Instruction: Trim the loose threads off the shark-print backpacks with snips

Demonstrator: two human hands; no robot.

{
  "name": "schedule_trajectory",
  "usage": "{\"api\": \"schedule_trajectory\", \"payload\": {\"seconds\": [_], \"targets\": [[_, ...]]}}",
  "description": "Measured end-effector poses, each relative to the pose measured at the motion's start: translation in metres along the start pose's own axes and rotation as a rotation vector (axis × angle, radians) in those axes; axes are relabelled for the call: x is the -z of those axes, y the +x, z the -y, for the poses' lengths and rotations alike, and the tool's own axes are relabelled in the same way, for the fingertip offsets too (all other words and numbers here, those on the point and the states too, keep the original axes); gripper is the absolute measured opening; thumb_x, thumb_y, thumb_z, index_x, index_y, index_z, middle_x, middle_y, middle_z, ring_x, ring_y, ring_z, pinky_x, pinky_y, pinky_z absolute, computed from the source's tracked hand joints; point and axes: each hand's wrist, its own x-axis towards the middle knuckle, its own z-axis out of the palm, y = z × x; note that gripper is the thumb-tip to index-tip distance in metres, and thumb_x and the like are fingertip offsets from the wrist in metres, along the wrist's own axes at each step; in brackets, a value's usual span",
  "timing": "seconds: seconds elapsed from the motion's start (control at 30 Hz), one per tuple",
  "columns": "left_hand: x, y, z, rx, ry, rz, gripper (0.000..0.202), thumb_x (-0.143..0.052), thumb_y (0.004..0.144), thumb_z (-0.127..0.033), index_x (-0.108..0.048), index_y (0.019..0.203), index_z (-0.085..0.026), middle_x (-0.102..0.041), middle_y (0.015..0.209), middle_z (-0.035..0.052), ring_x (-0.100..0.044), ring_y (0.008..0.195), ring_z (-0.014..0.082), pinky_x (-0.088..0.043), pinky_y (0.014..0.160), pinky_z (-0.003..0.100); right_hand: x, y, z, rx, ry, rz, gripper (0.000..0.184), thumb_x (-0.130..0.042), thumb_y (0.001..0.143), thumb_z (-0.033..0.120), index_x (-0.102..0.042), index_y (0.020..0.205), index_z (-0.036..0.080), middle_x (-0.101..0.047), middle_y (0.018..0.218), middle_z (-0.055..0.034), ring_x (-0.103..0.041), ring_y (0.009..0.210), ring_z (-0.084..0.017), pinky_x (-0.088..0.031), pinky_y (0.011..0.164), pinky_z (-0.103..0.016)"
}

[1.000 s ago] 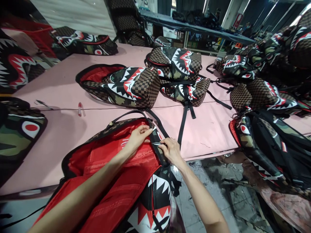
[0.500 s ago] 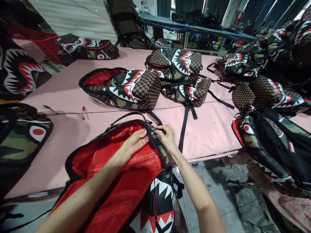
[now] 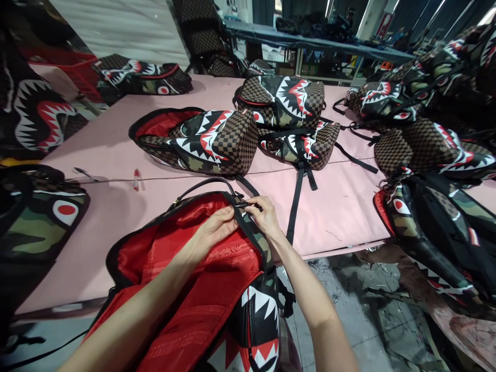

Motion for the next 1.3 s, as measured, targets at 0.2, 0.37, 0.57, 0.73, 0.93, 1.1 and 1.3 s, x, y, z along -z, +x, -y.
{"api": "schedule_trajectory", "payload": {"seconds": [0.2,0.37,0.57,0.73,0.93,1.1,1.3], "targets": [[0.002,0.001,0.002,-0.011,-0.019,0.045,0.013,-0.061,0.072,-0.005,-0.067,0.081,-0.013,-0.065,0.077,0.0017,-0.058,0.067,0.009,-0.049,0.066,0.018,0.001,0.0,0.008,-0.156,0.275,-0.057,0.012,-0.06,0.071,0.029,-0.063,0.079,0.02,-0.063,0.079,-0.0004,-0.057,0.075,-0.015,-0.045,0.071,-0.027],[0.001,0.002,0.004,-0.037,-0.011,0.07,0.014,-0.065,0.071,-0.007,-0.066,0.084,-0.012,-0.066,0.083,0.0038,-0.059,0.069,0.0095,-0.049,0.067,0.019,-0.006,0.006,0.034,-0.342,0.508,-0.055,0.029,-0.07,0.056,0.029,-0.056,0.079,0.018,-0.056,0.067,0.0049,-0.052,0.062,-0.01,-0.043,0.061,-0.023],[0.004,0.0,0.002,-0.079,0.027,0.096,0.025,-0.069,0.068,-0.008,-0.066,0.093,-0.012,-0.068,0.089,0.0057,-0.061,0.071,0.0108,-0.051,0.068,0.02,-0.013,0.015,0.049,-0.572,0.556,0.149,0.022,-0.063,0.049,0.017,-0.054,0.069,0.017,-0.045,0.051,0.0095,-0.042,0.044,-0.007,-0.033,0.043,-0.019],[0.003,0.0,0.004,-0.055,-0.007,0.093,0.025,-0.069,0.067,-0.008,-0.067,0.092,-0.012,-0.068,0.089,0.0071,-0.063,0.073,0.0132,-0.052,0.067,0.021,-0.009,0.013,0.046,-0.572,0.613,0.135,0.022,-0.061,0.05,0.017,-0.054,0.071,0.016,-0.046,0.054,0.0095,-0.036,0.043,-0.004,-0.028,0.041,-0.018],[0.003,-0.003,0.004,-0.054,-0.024,0.06,0.023,-0.064,0.071,-0.006,-0.065,0.093,-0.012,-0.067,0.09,0.0069,-0.064,0.078,0.0136,-0.053,0.074,0.025,-0.009,0.007,0.038,-0.378,0.336,0.104,0.015,-0.062,0.059,0.018,-0.059,0.073,0.016,-0.058,0.063,0.0042,-0.055,0.059,-0.01,-0.044,0.058,-0.022],[0.001,-0.003,0.005,-0.076,-0.024,0.052,0.02,-0.063,0.071,-0.005,-0.064,0.09,-0.011,-0.067,0.088,0.0065,-0.064,0.076,0.0132,-0.053,0.073,0.025,0.008,-0.011,0.028,-0.078,0.056,0.096,0.013,-0.057,0.074,0.02,-0.067,0.082,0.017,-0.067,0.086,-0.0037,-0.062,0.079,-0.016,-0.048,0.072,-0.026],[-0.001,-0.002,0.004,-0.099,0.019,0.009,0.019,-0.069,0.067,-0.007,-0.064,0.086,-0.01,-0.067,0.08,0.0052,-0.063,0.067,0.0121,-0.051,0.061,0.02,0.015,-0.011,0.032,0.181,-0.234,0.175,0.016,-0.055,0.079,0.014,-0.069,0.087,0.02,-0.069,0.09,-0.005,-0.064,0.082,-0.016,-0.049,0.075,-0.025]]}}
